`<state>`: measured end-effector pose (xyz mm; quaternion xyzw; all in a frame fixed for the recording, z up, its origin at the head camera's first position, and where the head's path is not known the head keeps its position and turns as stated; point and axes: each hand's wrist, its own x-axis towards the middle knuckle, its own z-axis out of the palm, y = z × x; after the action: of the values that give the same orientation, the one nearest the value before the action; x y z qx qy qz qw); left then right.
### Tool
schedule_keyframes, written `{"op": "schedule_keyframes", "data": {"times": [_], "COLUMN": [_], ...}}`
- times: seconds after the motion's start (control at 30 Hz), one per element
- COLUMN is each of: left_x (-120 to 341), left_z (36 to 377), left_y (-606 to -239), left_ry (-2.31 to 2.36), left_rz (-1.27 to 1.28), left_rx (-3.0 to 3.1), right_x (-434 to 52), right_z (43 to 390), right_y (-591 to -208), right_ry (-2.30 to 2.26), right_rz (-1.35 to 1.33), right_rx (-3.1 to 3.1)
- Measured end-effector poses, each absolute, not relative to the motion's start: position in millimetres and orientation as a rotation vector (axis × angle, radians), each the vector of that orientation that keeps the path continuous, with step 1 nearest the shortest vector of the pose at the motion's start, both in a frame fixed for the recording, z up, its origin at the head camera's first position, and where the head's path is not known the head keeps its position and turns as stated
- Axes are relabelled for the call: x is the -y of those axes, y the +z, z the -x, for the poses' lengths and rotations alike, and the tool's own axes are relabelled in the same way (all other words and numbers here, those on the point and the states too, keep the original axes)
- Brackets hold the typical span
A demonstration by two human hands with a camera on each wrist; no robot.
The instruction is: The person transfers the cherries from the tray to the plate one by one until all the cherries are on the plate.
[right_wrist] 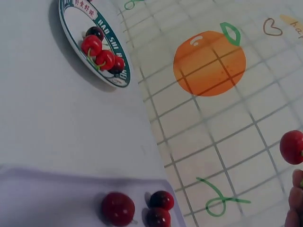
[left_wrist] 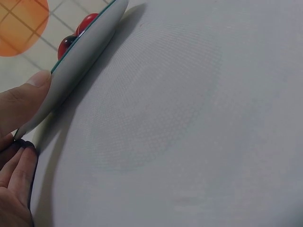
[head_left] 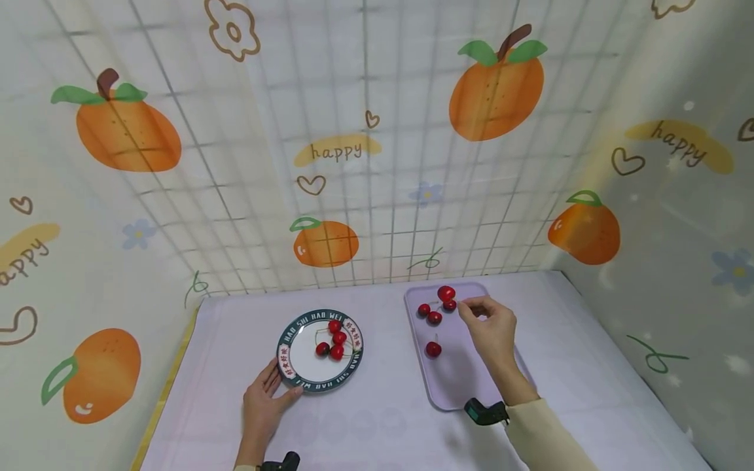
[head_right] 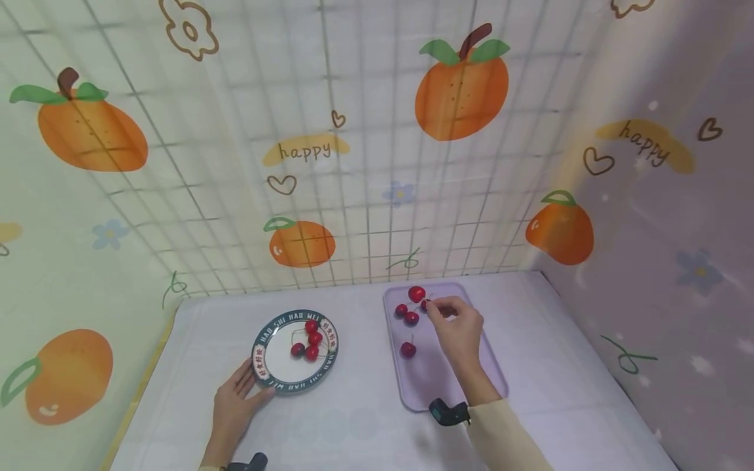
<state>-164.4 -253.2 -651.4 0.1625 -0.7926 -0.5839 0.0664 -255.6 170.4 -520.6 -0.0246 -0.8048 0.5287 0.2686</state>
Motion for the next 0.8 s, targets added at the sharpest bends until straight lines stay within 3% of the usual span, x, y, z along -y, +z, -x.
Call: {"op": "schedule_keyframes", "data": {"times": [0.8], "left_x": [255], "left_z": [165], "left_y": [-650], "left_ry": [-1.783], "left_rz": [-0.478], "left_rx": [2.367], "right_x": [-83], "right_z": [264], "right_y": [-527], "right_ry": [1.607], "right_rz": [-0.167], "right_rx": [2.169]}}
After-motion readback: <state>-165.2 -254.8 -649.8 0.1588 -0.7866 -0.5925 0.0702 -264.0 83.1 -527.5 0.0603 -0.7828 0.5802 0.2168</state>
